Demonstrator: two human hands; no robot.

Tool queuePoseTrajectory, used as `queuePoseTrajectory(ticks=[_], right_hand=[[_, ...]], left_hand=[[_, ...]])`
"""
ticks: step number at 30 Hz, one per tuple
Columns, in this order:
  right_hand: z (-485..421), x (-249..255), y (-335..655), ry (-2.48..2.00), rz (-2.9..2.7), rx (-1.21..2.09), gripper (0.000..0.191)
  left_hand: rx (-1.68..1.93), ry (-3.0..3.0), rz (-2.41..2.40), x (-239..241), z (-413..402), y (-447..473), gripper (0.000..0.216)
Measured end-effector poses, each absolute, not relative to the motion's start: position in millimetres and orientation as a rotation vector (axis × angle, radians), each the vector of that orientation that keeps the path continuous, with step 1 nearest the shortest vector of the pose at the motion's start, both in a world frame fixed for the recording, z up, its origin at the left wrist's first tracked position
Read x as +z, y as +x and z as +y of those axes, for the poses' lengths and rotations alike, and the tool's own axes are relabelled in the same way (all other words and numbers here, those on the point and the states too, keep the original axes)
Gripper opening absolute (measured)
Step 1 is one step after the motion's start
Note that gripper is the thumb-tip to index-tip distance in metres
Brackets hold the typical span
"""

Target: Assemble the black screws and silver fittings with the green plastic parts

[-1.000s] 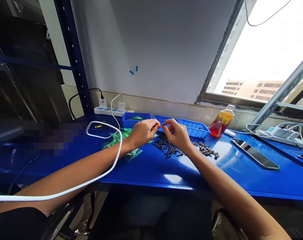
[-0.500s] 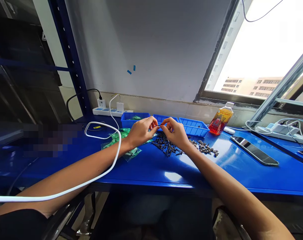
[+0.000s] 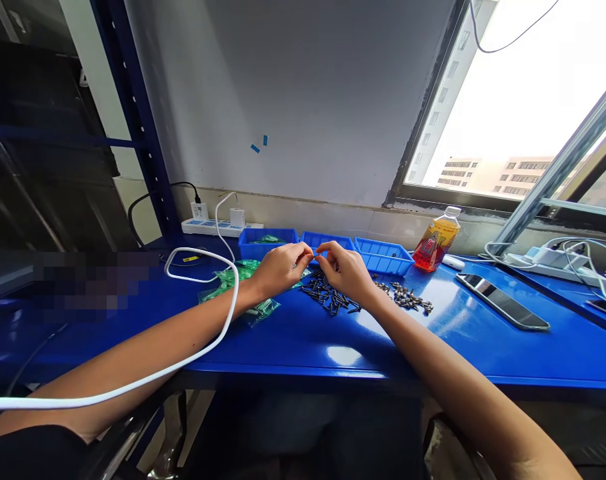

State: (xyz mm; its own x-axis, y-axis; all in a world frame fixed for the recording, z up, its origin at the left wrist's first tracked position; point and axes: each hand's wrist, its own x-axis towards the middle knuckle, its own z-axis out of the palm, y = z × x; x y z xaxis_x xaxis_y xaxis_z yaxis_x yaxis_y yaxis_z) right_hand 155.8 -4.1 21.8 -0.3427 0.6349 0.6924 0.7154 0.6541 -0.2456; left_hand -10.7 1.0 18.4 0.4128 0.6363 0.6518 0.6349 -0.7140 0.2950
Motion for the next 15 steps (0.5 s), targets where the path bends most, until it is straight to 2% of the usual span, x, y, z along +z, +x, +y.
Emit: queuePoseTrajectory(ticks=[9,15], right_hand=[[6.1,28.1,168.7,-1.069,-2.068,-0.122,0.012],[28.2,33.1,209.5,-1.366,-1.772,-0.254,0.010]], left_hand=[[1.114,2.623,1.277,16.4,1.3,-8.3,0.026],[0.723,2.758,1.182,16.6,0.4,-9.8,0.019]])
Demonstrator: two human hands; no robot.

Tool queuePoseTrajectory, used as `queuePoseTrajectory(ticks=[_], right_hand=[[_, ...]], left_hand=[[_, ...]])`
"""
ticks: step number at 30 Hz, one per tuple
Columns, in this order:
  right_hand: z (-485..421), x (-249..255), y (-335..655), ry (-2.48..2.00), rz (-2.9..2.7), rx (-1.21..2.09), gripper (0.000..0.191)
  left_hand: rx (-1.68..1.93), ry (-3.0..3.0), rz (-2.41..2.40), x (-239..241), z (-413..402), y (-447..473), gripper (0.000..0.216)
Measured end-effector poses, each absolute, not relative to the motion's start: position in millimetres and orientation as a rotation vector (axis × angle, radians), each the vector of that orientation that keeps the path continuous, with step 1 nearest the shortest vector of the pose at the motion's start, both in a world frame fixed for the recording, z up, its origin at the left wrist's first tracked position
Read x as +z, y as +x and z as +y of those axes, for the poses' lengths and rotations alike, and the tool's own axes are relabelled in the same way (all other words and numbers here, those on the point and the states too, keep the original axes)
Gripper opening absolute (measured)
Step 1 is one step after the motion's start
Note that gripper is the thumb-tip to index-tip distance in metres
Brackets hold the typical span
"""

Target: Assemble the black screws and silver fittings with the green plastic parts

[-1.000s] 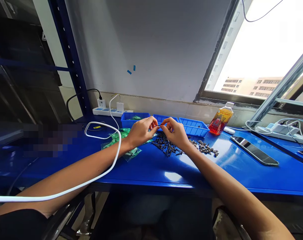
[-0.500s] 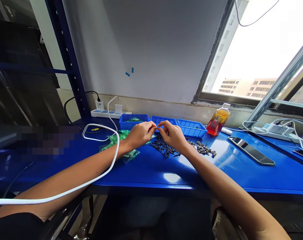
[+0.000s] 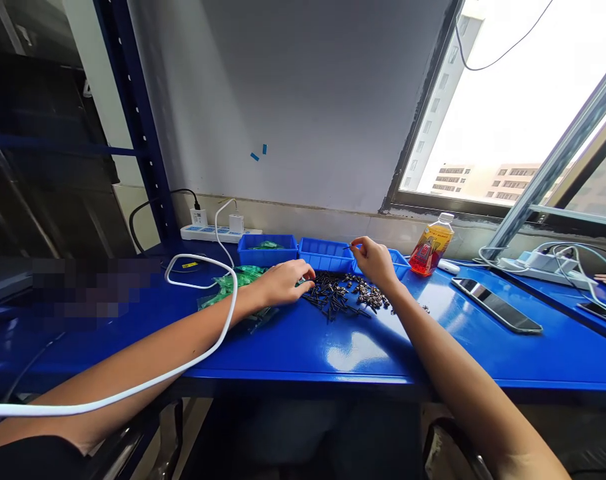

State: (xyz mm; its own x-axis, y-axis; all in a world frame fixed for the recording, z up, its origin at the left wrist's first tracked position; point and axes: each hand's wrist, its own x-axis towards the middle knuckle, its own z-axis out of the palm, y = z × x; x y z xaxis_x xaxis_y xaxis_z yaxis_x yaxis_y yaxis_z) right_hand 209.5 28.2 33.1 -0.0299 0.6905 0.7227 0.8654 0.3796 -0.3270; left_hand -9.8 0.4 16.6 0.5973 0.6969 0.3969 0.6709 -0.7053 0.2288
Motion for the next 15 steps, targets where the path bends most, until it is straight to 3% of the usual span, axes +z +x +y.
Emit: queuePoseTrajectory(ticks=[7,15], right_hand=[[36.5,27.0,221.7,-1.445,-1.722,-0.268,0.011],[41.5,17.2,215.6,-1.393,-1.771,-0.244,0.009]], left_hand=[[0.374,2.935,1.112,20.9,-8.1,-9.5,0.013],[0.407,2.907,1.101,17.3,-2.1,-9.7,0.013]])
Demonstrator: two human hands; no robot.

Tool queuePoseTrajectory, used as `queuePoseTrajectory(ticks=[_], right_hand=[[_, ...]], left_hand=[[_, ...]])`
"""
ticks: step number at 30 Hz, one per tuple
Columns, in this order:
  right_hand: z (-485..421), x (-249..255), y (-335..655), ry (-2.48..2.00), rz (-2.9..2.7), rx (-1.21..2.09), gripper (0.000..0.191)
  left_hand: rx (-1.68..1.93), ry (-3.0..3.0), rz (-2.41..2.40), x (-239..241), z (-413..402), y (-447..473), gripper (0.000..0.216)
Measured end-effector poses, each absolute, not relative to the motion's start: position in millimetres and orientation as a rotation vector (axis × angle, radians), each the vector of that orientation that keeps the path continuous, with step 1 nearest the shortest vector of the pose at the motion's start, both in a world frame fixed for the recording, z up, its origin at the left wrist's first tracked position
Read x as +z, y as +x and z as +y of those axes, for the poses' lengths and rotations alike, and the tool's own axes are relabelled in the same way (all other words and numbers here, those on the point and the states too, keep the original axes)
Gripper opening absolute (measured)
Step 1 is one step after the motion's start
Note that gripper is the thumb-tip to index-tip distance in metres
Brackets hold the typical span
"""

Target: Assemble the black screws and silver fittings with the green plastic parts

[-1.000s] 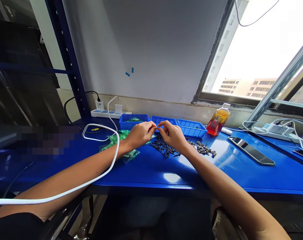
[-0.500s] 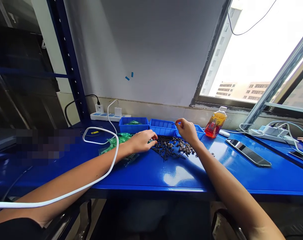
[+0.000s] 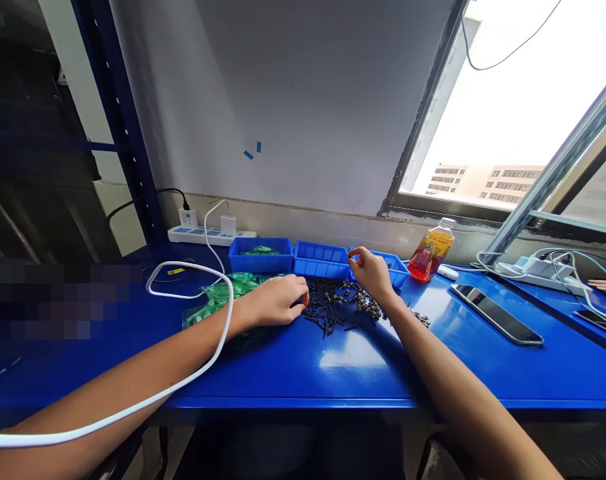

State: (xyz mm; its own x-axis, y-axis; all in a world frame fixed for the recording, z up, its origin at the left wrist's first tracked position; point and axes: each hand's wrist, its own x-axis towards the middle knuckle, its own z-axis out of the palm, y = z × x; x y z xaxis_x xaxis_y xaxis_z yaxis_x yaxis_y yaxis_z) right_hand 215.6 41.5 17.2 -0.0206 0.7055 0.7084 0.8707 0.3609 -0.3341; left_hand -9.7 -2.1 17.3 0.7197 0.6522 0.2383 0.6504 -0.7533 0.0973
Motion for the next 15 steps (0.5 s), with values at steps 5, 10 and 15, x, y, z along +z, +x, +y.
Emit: queuePoseTrajectory(ticks=[5,10,15], right_hand=[[41.6,15.9,217.7,-1.431,-1.767,-0.197,0.011],[35.4,20.9,216.2,-1.394,-1.834,-0.150,0.024],[12.9,21.5,188.5,-1.215,-1.994,-0.025,0.019]], left_hand=[[0.622,2.771,1.122,17.1,3.6,-12.2,0.011],[0.896,2.584,1.123,13.1,10.0,-15.1,0.016],[1.034,2.500,1.117,9.4,11.2,-16.2,0.016]])
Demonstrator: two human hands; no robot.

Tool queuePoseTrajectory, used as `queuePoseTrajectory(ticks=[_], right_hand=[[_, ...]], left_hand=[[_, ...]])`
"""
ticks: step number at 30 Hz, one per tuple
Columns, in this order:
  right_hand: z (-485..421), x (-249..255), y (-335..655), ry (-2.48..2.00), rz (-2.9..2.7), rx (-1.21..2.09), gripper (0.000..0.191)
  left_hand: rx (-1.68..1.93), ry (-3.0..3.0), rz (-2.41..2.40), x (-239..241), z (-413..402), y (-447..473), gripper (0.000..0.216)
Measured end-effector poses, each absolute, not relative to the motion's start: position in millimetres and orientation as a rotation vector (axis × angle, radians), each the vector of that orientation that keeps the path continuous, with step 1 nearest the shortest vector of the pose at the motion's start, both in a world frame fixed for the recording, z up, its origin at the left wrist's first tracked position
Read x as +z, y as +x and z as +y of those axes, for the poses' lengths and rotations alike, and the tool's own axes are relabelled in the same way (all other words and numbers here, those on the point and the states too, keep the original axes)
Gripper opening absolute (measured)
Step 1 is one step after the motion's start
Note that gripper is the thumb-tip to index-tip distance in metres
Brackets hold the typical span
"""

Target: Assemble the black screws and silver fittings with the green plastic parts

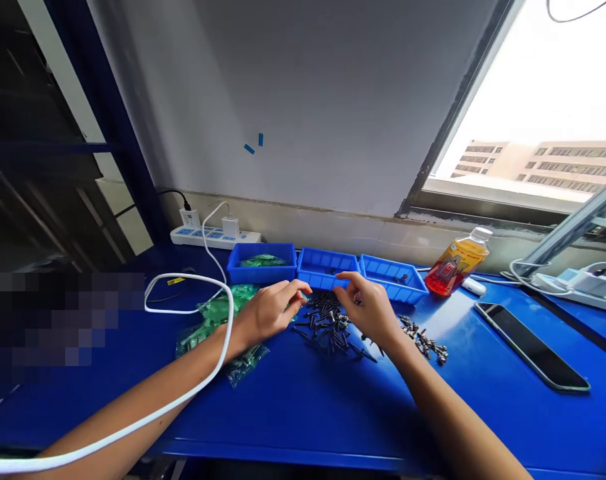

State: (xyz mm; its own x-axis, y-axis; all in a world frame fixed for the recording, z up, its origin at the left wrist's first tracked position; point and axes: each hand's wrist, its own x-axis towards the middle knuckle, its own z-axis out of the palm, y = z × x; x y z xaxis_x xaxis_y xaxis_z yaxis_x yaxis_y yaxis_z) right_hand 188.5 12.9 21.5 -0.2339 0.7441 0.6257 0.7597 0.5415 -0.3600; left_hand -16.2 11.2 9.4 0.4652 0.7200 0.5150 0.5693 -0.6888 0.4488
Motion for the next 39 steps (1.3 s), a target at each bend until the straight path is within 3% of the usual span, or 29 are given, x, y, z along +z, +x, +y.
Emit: queuePoseTrajectory(ticks=[14,39], right_hand=[[-0.5,11.1,156.1,-0.996,-2.215,0.013,0.014],[2.4,12.7,158.1,-1.081,-2.108,0.032,0.008]], left_hand=[[1.102,2.321,0.984,-1.3,14.3,-21.5,0.010],[1.100,2.431,1.092,3.1,14.5,-14.1,0.028]])
